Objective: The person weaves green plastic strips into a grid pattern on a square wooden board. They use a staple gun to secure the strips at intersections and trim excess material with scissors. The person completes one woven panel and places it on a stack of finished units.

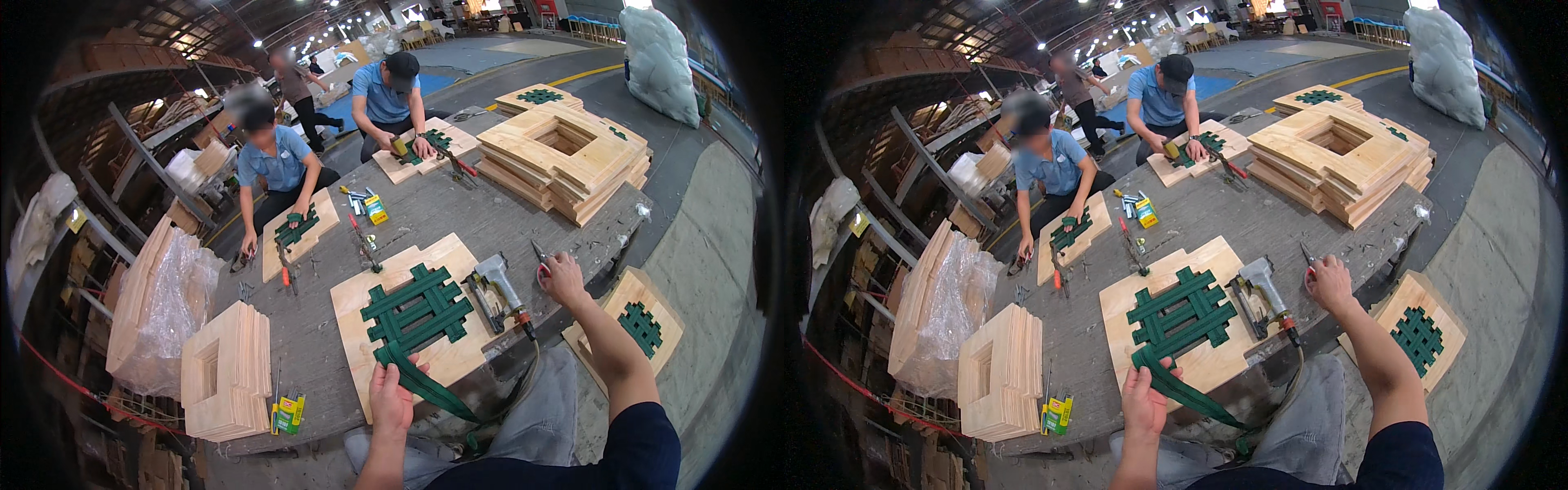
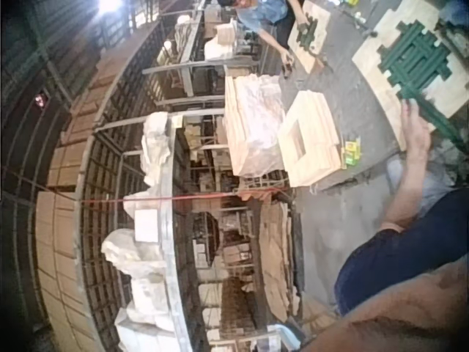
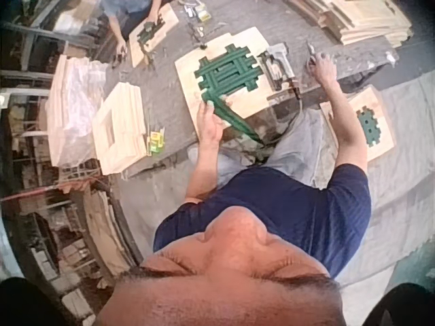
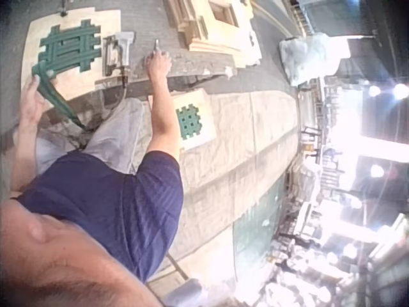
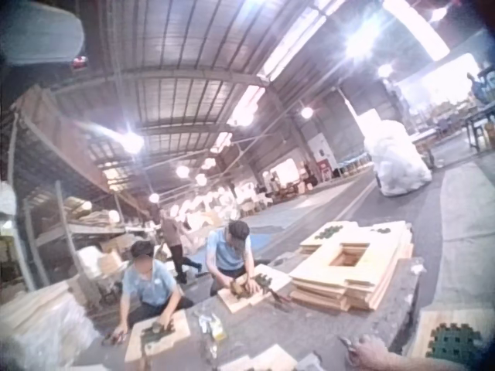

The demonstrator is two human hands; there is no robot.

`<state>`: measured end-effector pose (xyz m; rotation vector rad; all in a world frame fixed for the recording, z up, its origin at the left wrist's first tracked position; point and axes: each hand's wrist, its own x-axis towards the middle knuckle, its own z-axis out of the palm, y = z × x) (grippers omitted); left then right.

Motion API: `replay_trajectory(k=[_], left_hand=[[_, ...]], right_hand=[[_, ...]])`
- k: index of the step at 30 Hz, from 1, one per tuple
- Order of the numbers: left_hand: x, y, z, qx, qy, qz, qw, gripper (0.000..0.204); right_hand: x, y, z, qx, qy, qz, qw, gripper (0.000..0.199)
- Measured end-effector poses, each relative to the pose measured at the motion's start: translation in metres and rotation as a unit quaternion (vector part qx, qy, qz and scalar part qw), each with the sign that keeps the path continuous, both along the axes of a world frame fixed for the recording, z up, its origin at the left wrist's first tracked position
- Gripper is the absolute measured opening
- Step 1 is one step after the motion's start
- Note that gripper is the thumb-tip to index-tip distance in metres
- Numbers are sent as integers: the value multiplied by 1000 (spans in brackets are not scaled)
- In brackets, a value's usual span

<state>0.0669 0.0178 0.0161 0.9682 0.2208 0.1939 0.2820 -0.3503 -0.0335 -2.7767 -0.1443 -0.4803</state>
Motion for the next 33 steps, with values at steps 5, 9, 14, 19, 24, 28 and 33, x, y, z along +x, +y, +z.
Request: replay_trajectory(k=[5, 9, 14, 19, 24, 28, 33], left_hand=[[2, -3, 64, 33, -46, 28, 998, 31], [33, -2, 119, 92, -147, 56, 983, 33], [47, 24, 184, 205, -239, 97, 944, 30], [41, 44, 183, 210, -229, 136, 941, 27], [29, 52, 169, 167, -228, 102, 954, 25], [11, 49, 184, 171, -246, 122, 946, 24], [-16, 65, 190, 161, -262, 121, 944, 23]], right_hand=[[-44, 94, 42, 270, 163, 272, 909, 45], [-113, 175, 62, 381, 298, 499, 719, 39], [-122, 222, 88, 443, 272, 530, 670, 20], [-130, 233, 77, 478, 395, 525, 582, 15], [-137, 237, 43, 463, 404, 507, 604, 21], [-163, 225, -29, 43, 423, 485, 764, 70], [-220, 250, -75, 324, 568, 405, 640, 41]])
